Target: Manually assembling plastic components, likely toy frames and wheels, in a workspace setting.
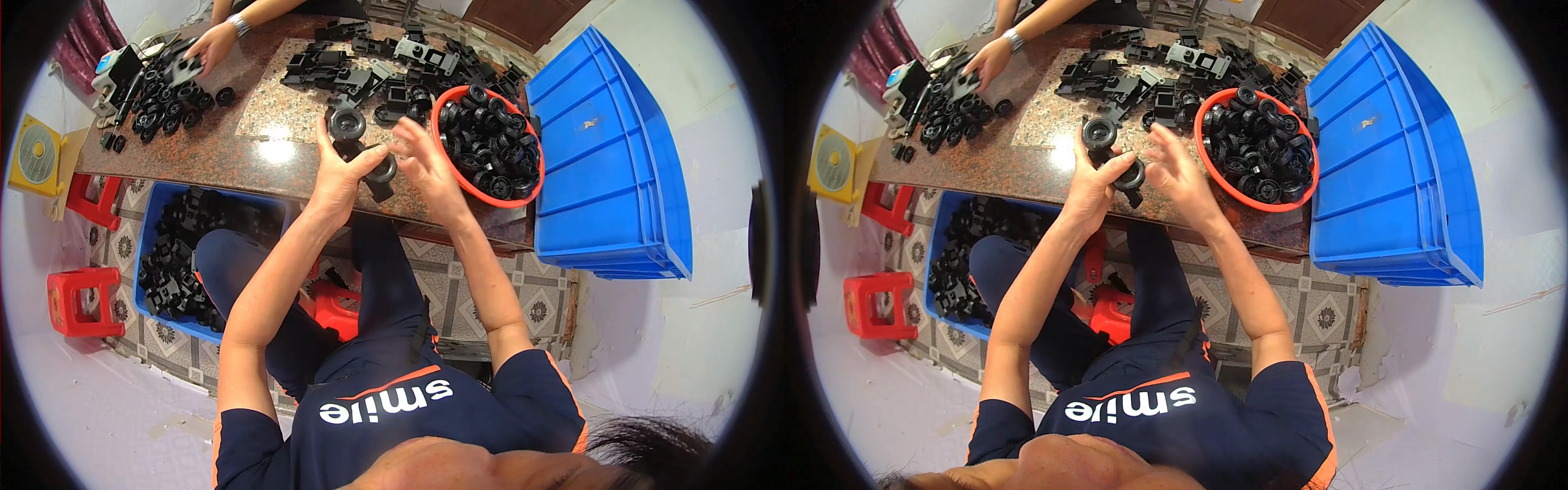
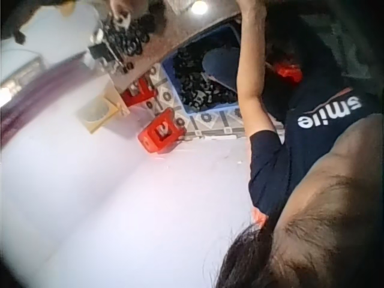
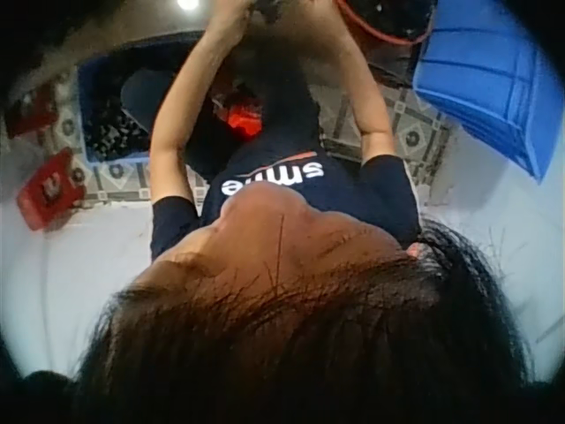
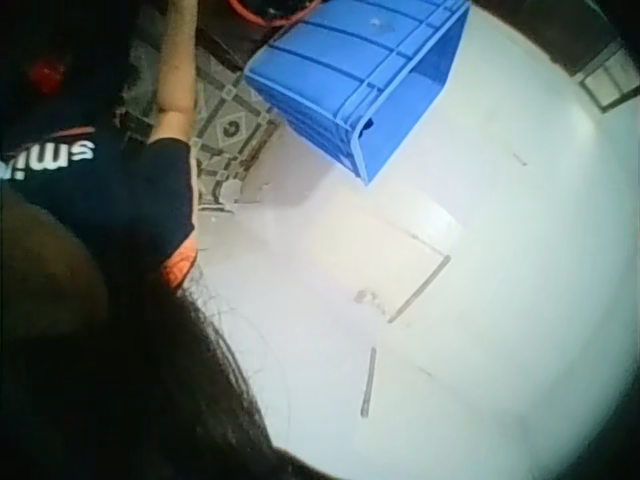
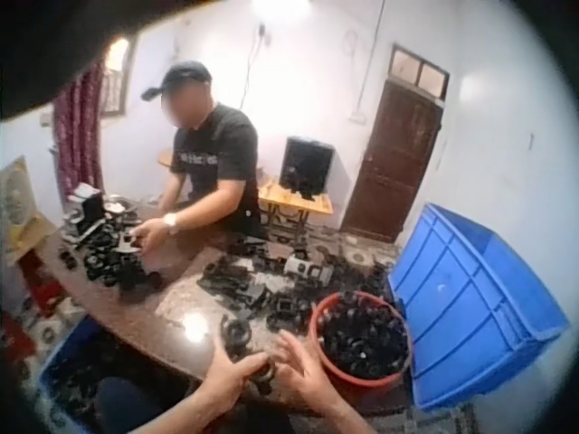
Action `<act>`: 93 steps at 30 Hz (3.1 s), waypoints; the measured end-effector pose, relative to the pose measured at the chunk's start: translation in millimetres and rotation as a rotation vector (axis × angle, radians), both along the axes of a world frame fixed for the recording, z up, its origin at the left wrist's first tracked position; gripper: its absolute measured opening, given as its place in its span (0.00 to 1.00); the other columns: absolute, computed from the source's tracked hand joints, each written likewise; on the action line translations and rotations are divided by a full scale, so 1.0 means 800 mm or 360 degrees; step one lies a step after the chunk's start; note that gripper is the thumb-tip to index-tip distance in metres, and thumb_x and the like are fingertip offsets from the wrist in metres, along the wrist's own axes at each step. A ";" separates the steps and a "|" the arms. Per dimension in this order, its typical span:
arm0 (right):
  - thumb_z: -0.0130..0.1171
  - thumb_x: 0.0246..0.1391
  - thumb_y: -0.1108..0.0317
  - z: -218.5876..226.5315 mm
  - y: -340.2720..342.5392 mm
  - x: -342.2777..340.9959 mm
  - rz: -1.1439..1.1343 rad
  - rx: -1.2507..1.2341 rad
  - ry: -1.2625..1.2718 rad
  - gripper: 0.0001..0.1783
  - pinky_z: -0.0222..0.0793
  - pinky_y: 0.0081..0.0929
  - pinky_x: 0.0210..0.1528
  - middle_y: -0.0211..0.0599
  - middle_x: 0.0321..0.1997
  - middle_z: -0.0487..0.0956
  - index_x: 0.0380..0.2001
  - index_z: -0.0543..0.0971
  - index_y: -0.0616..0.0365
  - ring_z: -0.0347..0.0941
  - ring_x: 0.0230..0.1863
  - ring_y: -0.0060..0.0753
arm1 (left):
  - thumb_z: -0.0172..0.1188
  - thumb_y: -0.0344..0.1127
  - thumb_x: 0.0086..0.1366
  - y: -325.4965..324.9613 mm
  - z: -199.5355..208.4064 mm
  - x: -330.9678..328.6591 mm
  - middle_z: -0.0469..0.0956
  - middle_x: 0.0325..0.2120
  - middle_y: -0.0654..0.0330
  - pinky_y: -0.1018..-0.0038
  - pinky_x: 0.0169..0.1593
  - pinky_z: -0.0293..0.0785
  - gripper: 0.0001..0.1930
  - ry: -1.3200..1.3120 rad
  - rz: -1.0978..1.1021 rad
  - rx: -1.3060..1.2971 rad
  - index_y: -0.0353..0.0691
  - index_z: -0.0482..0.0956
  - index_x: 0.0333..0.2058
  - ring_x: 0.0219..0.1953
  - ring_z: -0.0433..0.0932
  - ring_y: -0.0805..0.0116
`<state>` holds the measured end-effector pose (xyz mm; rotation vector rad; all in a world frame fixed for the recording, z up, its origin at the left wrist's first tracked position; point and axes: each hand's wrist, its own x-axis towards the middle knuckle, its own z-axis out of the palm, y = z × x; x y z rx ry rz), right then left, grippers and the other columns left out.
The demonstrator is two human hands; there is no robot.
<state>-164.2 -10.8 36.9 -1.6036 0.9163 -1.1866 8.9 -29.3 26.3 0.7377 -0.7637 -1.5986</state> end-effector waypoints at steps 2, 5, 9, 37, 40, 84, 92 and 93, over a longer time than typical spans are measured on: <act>0.58 0.54 0.36 -0.013 0.001 0.010 0.0144 0.0547 -0.0081 0.53 0.60 0.33 0.64 0.51 0.69 0.59 0.70 0.51 0.60 0.62 0.65 0.35 | 0.72 0.30 0.53 0.003 -0.003 -0.005 0.60 0.57 0.50 0.62 0.57 0.69 0.63 -0.0121 0.0015 -0.0055 0.46 0.24 0.69 0.56 0.68 0.62; 0.61 0.55 0.42 -0.026 0.001 0.020 0.0262 0.0753 -0.0429 0.51 0.60 0.31 0.63 0.45 0.64 0.65 0.69 0.52 0.66 0.63 0.63 0.30 | 0.71 0.34 0.54 0.014 0.010 -0.010 0.60 0.57 0.50 0.63 0.58 0.68 0.62 -0.0314 0.0033 -0.0066 0.46 0.25 0.69 0.57 0.67 0.61; 0.62 0.56 0.51 -0.015 0.013 0.025 0.0424 0.0879 -0.0869 0.42 0.58 0.32 0.65 0.35 0.59 0.70 0.65 0.60 0.62 0.62 0.63 0.28 | 0.69 0.37 0.58 0.016 0.007 -0.006 0.73 0.42 0.57 0.81 0.28 0.70 0.60 -0.0444 0.0094 -0.0303 0.47 0.23 0.69 0.36 0.74 0.74; 0.58 0.57 0.62 -0.032 -0.233 -0.209 -0.1401 -0.1172 0.1787 0.17 0.70 0.40 0.55 0.43 0.50 0.80 0.48 0.80 0.55 0.75 0.52 0.47 | 0.63 0.29 0.51 0.016 -0.022 -0.011 0.67 0.56 0.52 0.53 0.46 0.80 0.45 0.0548 -0.0985 0.0298 0.48 0.53 0.68 0.48 0.76 0.58; 0.64 0.50 0.64 -0.044 -0.248 -0.237 -0.0869 -0.0508 0.1819 0.18 0.70 0.39 0.53 0.44 0.48 0.79 0.46 0.80 0.54 0.74 0.52 0.49 | 0.67 0.24 0.49 0.013 -0.020 -0.003 0.63 0.52 0.54 0.61 0.42 0.82 0.49 0.0019 -0.0667 0.0153 0.48 0.51 0.68 0.43 0.77 0.60; 0.64 0.48 0.46 -0.028 -0.149 -0.200 -0.1708 -0.0403 0.2460 0.21 0.60 0.46 0.49 0.42 0.42 0.79 0.31 0.85 0.53 0.72 0.48 0.47 | 0.60 0.44 0.64 0.002 -0.005 0.007 0.74 0.40 0.60 0.71 0.39 0.76 0.29 -0.0087 -0.0223 0.0142 0.43 0.61 0.59 0.38 0.77 0.68; 0.66 0.47 0.72 0.004 -0.079 -0.115 -0.0713 -0.0400 0.0611 0.10 0.74 0.28 0.46 0.42 0.53 0.78 0.36 0.85 0.58 0.77 0.49 0.32 | 0.64 0.43 0.63 -0.021 -0.027 0.006 0.75 0.37 0.64 0.69 0.37 0.77 0.20 0.0010 0.0194 0.0275 0.46 0.70 0.49 0.37 0.78 0.70; 0.65 0.47 0.76 0.004 -0.063 -0.090 -0.0339 -0.0366 0.0373 0.12 0.75 0.24 0.47 0.39 0.55 0.77 0.38 0.85 0.57 0.76 0.51 0.25 | 0.64 0.43 0.63 -0.021 -0.025 0.006 0.75 0.37 0.64 0.69 0.37 0.77 0.20 0.0007 0.0201 0.0287 0.46 0.70 0.49 0.37 0.78 0.70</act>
